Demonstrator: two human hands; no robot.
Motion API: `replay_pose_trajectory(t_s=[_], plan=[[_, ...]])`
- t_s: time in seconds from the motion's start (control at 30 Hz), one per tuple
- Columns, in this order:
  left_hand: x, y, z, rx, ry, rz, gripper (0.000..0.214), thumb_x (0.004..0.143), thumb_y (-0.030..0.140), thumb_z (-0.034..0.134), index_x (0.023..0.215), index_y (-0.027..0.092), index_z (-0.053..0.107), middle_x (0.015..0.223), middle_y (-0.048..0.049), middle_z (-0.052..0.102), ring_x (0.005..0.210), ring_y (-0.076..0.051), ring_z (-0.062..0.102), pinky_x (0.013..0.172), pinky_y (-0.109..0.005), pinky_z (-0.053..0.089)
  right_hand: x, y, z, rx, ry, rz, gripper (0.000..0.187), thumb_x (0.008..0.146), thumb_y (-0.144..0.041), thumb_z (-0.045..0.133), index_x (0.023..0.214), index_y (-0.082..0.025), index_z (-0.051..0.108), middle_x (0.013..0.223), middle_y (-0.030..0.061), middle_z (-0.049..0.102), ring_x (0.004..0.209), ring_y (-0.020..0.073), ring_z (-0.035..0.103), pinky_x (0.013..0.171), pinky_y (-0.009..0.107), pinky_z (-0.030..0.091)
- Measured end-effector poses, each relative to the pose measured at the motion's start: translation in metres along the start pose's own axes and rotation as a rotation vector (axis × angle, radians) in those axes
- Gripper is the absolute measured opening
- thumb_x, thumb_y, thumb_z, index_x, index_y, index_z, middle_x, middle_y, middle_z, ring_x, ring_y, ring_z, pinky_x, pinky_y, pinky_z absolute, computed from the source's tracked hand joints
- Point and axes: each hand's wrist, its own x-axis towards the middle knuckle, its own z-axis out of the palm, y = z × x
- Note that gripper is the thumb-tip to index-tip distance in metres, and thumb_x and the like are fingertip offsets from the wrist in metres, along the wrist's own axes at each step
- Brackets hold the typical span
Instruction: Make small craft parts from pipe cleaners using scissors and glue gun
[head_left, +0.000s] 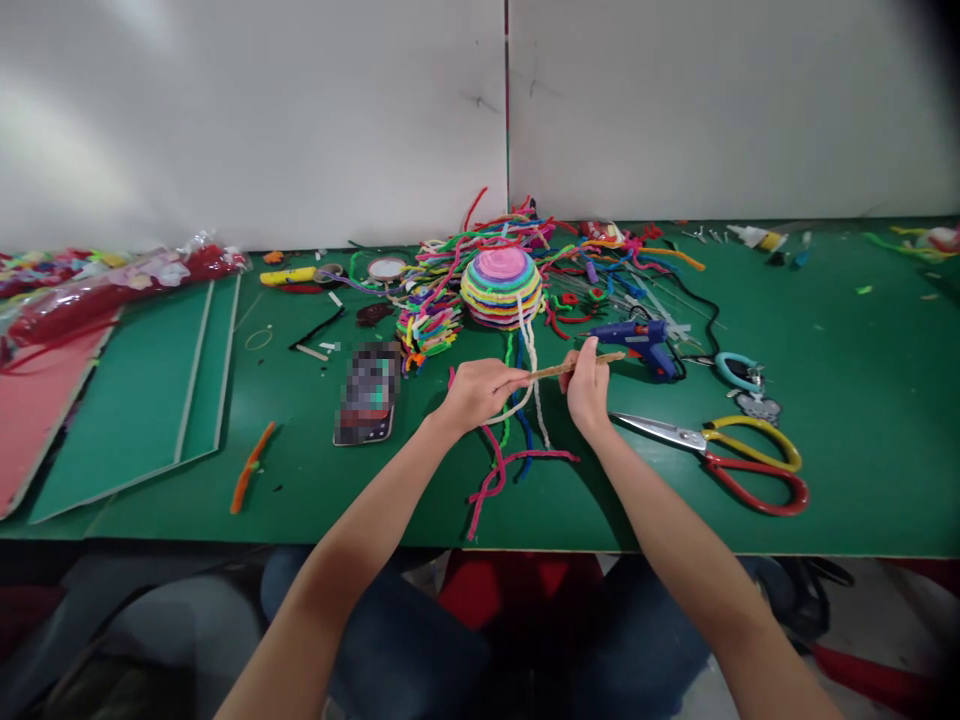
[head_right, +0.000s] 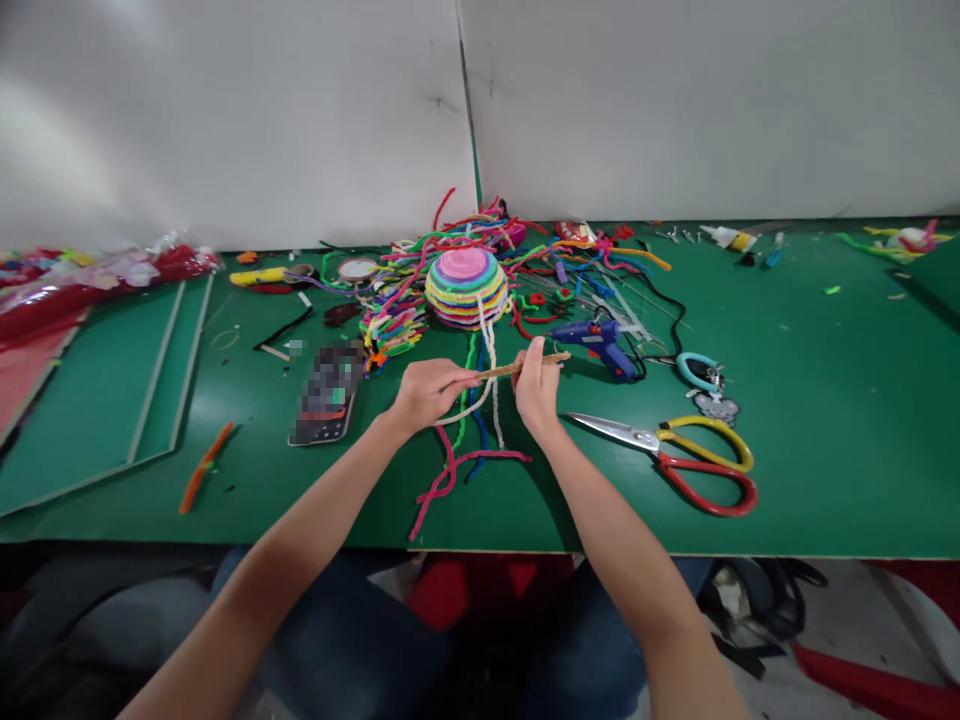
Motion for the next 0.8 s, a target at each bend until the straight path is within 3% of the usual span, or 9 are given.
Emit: replay_pose_trajectory(t_s=[0.13,0.23,0.4,0.63,0.8], plan=[[0.000,0.001,-0.001,-0.023,0.070,0.019,0.015,0.084,0.025,0.058,0.079,0.016,0.069,0.067,-0.0022,0.071,0.059,-0.010,0.063,0.056,-0.020,0.046,0.002,0.000,-0.003,-0.070,0.027,-0.059,0.065,0.086,-0.065,0.021,0.040,-0.021,0.037,0.035,-0.0027,0.036,0.038,0.0095,0.038,0.046,0.025,0.031],[-0.003,-0.006,-0.002,-0.020,0.057,-0.014,0.013,0.084,0.025,0.059,0.084,0.016,0.069,0.073,-0.0030,0.073,0.064,-0.011,0.065,0.059,-0.021,0.048,0.006,-0.001,-0.007,-0.070,0.059,-0.099,0.062,0.084,-0.066,0.029,0.043,-0.021,0.041,0.037,-0.0024,0.040,0.040,0.0099,0.041,0.047,0.025,0.033],[-0.009,-0.014,-0.005,0.041,-0.044,-0.085,0.018,0.085,0.029,0.056,0.087,0.017,0.068,0.077,-0.0032,0.072,0.069,-0.012,0.065,0.064,-0.023,0.047,0.012,0.000,-0.011,0.020,0.108,-0.028,0.058,0.083,-0.067,0.032,0.046,-0.021,0.037,0.038,-0.0045,0.035,0.038,0.0091,0.035,0.042,0.026,0.027],[-0.006,0.000,-0.007,0.352,-0.249,0.001,0.033,0.085,0.046,0.050,0.086,0.019,0.069,0.069,-0.0023,0.070,0.062,-0.014,0.064,0.055,-0.025,0.037,0.001,0.011,-0.001,-0.328,0.080,-0.125,0.061,0.090,-0.059,0.021,0.043,-0.021,0.032,0.041,-0.0021,0.034,0.042,0.0108,0.035,0.048,0.027,0.026],[-0.003,0.009,-0.010,0.468,-0.355,-0.008,0.043,0.089,0.049,0.041,0.074,0.019,0.067,0.056,-0.0024,0.066,0.052,-0.013,0.059,0.050,-0.026,0.028,-0.010,0.012,0.008,-0.306,0.000,-0.103,0.061,0.089,-0.059,0.020,0.043,-0.021,0.034,0.041,-0.0013,0.036,0.043,0.0119,0.036,0.049,0.026,0.026]])
